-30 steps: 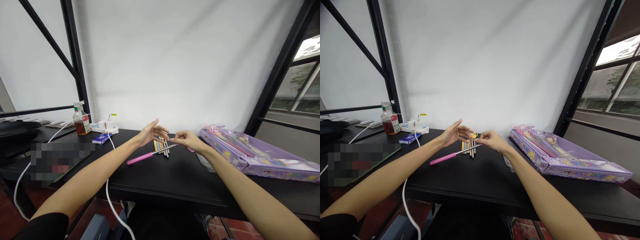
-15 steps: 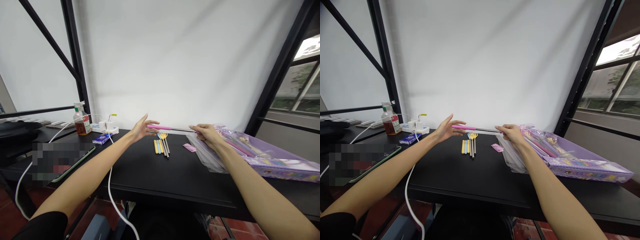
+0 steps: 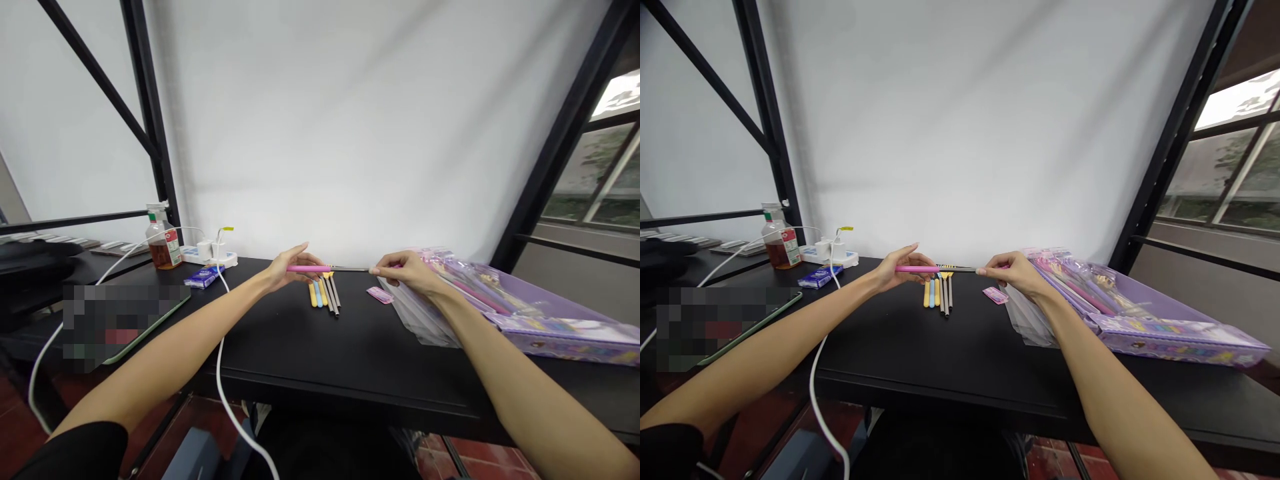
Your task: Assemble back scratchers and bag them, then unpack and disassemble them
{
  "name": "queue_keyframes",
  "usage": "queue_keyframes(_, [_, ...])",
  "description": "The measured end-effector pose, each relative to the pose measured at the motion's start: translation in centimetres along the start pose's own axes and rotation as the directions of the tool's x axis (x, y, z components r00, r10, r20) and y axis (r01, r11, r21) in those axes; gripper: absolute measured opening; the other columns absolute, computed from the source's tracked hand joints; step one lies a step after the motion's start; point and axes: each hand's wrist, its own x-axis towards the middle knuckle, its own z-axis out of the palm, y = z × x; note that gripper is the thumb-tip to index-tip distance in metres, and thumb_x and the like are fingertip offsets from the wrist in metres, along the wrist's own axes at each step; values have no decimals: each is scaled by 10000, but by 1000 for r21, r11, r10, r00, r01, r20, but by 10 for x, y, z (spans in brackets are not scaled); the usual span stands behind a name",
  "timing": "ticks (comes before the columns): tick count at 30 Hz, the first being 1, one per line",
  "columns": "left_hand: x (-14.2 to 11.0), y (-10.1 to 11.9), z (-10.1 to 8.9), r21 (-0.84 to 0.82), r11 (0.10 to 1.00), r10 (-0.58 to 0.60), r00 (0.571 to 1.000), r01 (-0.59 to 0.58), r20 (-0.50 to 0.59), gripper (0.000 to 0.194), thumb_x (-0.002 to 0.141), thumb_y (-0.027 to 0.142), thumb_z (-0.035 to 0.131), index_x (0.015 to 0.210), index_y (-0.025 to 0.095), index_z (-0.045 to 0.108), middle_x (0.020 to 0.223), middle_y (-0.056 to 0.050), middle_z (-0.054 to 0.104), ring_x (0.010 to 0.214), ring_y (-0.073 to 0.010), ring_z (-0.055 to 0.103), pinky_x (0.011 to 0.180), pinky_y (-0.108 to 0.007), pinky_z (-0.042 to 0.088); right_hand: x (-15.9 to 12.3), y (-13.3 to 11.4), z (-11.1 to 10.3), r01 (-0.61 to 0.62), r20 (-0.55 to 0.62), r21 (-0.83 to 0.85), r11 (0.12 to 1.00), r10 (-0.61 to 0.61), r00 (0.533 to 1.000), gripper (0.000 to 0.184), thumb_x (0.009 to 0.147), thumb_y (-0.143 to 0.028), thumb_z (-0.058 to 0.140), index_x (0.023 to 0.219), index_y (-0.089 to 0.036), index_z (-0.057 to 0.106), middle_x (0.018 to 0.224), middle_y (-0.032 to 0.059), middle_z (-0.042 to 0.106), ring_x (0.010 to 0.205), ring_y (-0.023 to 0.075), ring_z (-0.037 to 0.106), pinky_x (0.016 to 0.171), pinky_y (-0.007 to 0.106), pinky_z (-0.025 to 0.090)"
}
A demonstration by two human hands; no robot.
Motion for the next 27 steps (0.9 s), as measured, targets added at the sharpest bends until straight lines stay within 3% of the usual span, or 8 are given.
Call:
queue_keyframes(3, [2,0,-2,-36,999,-37,999,38,39,523,900,579,496,953,124,747,1025,-163,731,841,-223,674,780,-340,502,-1,0,-2,2,27,-20,1000,-2,1000,387,627,-510,828,622,-138,720,472,1,513,476,103,410,478,267,312])
queue_keyframes(9, [2,5,-6,-172,985,-40,998,32,-44,642,895,675,412,1010,126,725,986,-166,730,914,-247,675,820,-353,514,0,-2,2,2,-39,-34,999,-3,999,399,612,-517,831,567,-149,683,469,-10,486,473,97,390,467,265,288])
queue_keyframes(13, [0,3,-1,-213,976,-54,998,50,-12,686,888,702,394,997,113,727,1010,-174,723,943,-265,670,808,-344,520,-2,-4,5,9,-18,-61,998,-10,1000,402,630,-519,822,566,-152,670,505,-4,504,485,98,390,473,269,290])
queue_keyframes(20, [3,0,-2,-258,957,94,983,-133,-159,592,926,587,441,868,83,747,861,-147,735,874,-241,685,936,-354,483,-2,-4,13,26,-26,-51,998,-28,999,433,611,-544,828,584,-141,671,515,-19,465,522,97,353,497,275,248])
queue_keyframes(27, [6,-6,6,-277,950,104,982,-146,-160,555,930,546,468,806,85,751,837,-138,734,850,-236,686,931,-358,481,-4,-12,26,56,-50,-80,995,-60,997,456,589,-572,825,580,-138,685,541,-3,504,552,113,371,519,286,264])
